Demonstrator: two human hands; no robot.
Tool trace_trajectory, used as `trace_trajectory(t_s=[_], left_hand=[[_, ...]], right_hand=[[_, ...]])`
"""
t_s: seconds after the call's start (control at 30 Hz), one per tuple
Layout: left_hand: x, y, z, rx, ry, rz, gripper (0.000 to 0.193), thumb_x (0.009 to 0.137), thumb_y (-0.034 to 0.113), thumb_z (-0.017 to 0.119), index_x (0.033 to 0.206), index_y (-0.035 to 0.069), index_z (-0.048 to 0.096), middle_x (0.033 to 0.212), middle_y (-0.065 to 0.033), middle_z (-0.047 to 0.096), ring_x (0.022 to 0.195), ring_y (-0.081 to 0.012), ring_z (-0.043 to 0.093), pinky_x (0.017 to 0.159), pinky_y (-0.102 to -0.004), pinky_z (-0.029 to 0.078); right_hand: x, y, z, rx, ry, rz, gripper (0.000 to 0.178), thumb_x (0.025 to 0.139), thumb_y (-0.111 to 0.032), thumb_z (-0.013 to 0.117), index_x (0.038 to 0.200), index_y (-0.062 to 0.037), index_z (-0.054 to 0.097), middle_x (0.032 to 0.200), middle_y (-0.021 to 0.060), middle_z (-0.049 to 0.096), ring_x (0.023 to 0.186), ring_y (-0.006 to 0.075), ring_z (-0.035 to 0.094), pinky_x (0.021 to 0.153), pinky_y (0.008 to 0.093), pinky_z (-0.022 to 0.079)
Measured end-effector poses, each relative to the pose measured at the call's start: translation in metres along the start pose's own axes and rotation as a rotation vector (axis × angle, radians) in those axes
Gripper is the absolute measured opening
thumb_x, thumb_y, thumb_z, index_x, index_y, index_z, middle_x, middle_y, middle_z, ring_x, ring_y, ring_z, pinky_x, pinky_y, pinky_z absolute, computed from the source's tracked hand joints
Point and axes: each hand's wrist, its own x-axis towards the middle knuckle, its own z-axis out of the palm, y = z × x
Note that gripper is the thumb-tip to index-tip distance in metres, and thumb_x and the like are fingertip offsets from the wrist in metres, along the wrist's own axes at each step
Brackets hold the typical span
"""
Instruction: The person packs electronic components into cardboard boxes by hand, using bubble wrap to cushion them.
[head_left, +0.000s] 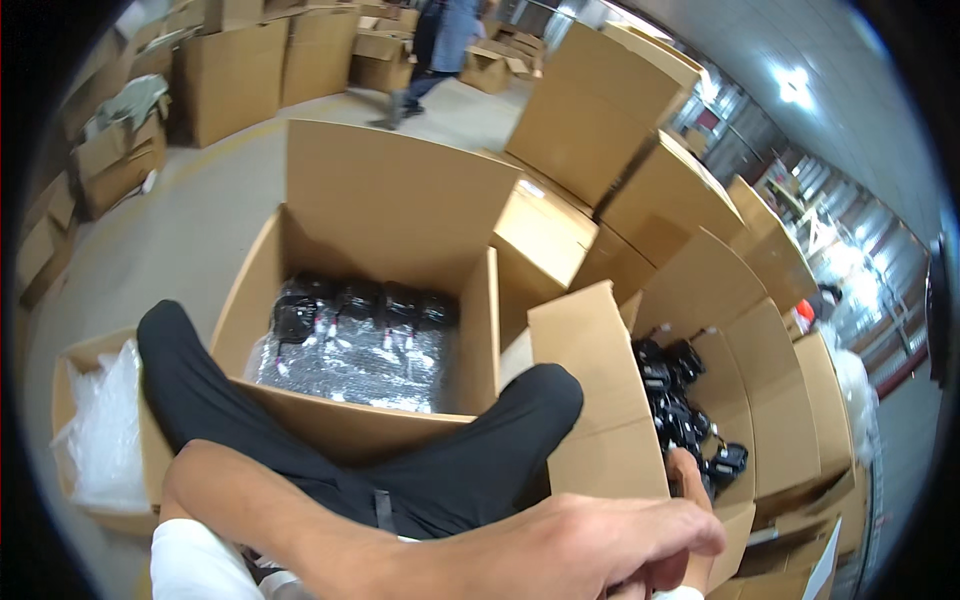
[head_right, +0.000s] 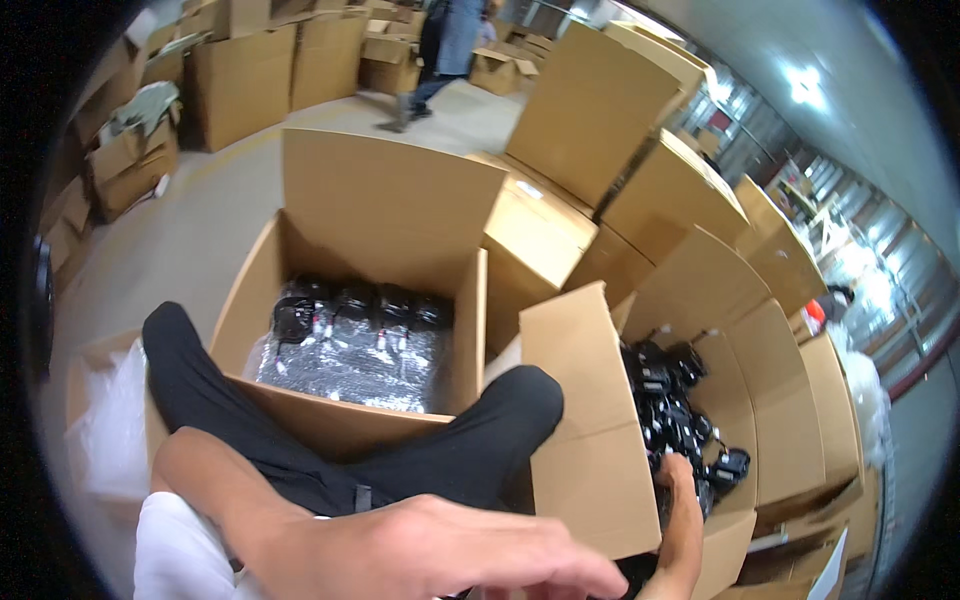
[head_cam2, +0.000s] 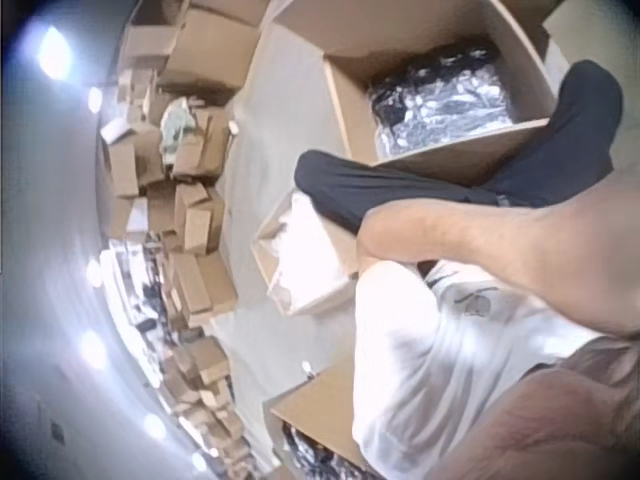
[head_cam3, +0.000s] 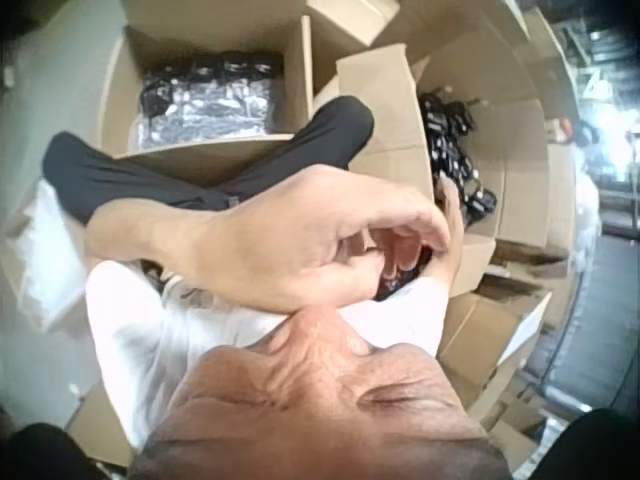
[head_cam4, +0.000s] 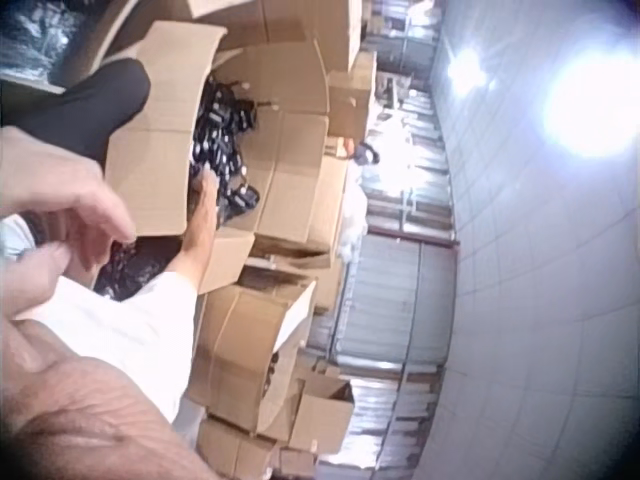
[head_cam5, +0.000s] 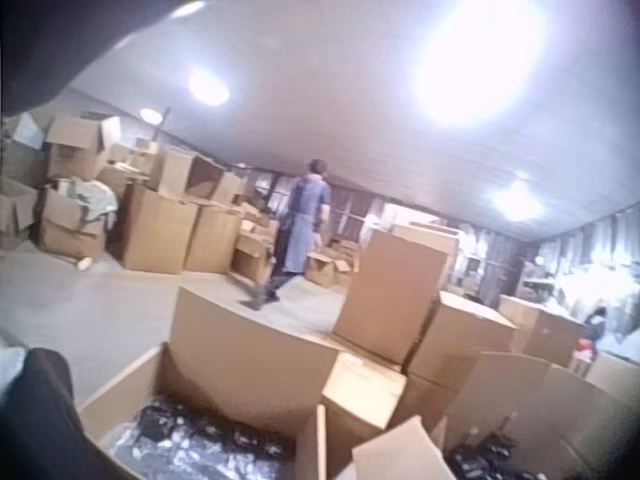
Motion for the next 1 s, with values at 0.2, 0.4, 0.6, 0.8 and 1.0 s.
trace_trajectory(t_s=[0.2,0.4,0.6,0.8,1.0], left_hand=[[-0.023,0.008,-0.07,0.122,0.219,-0.305,0.039,0.091,-0.008,0.054,0.129,-0.003,0.057,0.105,-0.0111,0.067,0.1,-0.0165,0.067,0.087,-0.0291,0.055],[-0.079,0.038,-0.189,0.55,0.777,-0.433,0.03,0.093,0.003,0.057,0.121,-0.005,0.06,0.097,-0.011,0.069,0.087,-0.0167,0.07,0.071,-0.0271,0.058],[-0.181,0.066,-0.343,1.427,1.062,-0.411,0.027,0.087,0.009,0.06,0.108,-0.007,0.066,0.09,-0.0175,0.071,0.086,-0.0257,0.072,0.074,-0.0384,0.057],[-0.261,0.105,-0.353,1.713,0.886,-0.864,0.028,0.086,0.014,0.061,0.101,-0.009,0.068,0.09,-0.0248,0.072,0.086,-0.0358,0.071,0.079,-0.0425,0.055],[-0.266,0.092,-0.341,1.575,0.821,-1.028,0.029,0.086,0.018,0.063,0.091,-0.009,0.069,0.074,-0.0202,0.07,0.072,-0.0278,0.069,0.071,-0.0404,0.054]], right_hand=[[-0.008,0.027,-0.007,0.24,0.188,-0.006,0.03,0.074,-0.016,0.07,0.099,-0.0003,0.074,0.101,0.0252,0.072,0.099,0.0382,0.07,0.081,0.0448,0.057],[0.001,0.036,-0.026,0.485,0.231,0.013,0.035,0.062,-0.005,0.074,0.096,0.0023,0.071,0.092,0.0222,0.073,0.089,0.0349,0.072,0.081,0.0423,0.056],[-0.013,0.092,-0.001,0.957,0.526,-0.011,0.026,0.057,0.001,0.072,0.081,-0.0007,0.062,0.075,0.0074,0.06,0.071,0.0193,0.058,0.065,0.0335,0.048],[-0.028,0.104,-0.021,1.154,0.735,-0.226,0.014,0.08,0.004,0.061,0.088,-0.0043,0.053,0.076,-0.0024,0.046,0.067,0.0095,0.042,0.058,0.0272,0.036],[-0.02,0.114,-0.038,1.216,0.867,-0.27,0.016,0.091,0.003,0.059,0.107,0.0024,0.061,0.092,0.0043,0.061,0.084,0.0128,0.056,0.079,0.0279,0.047]])
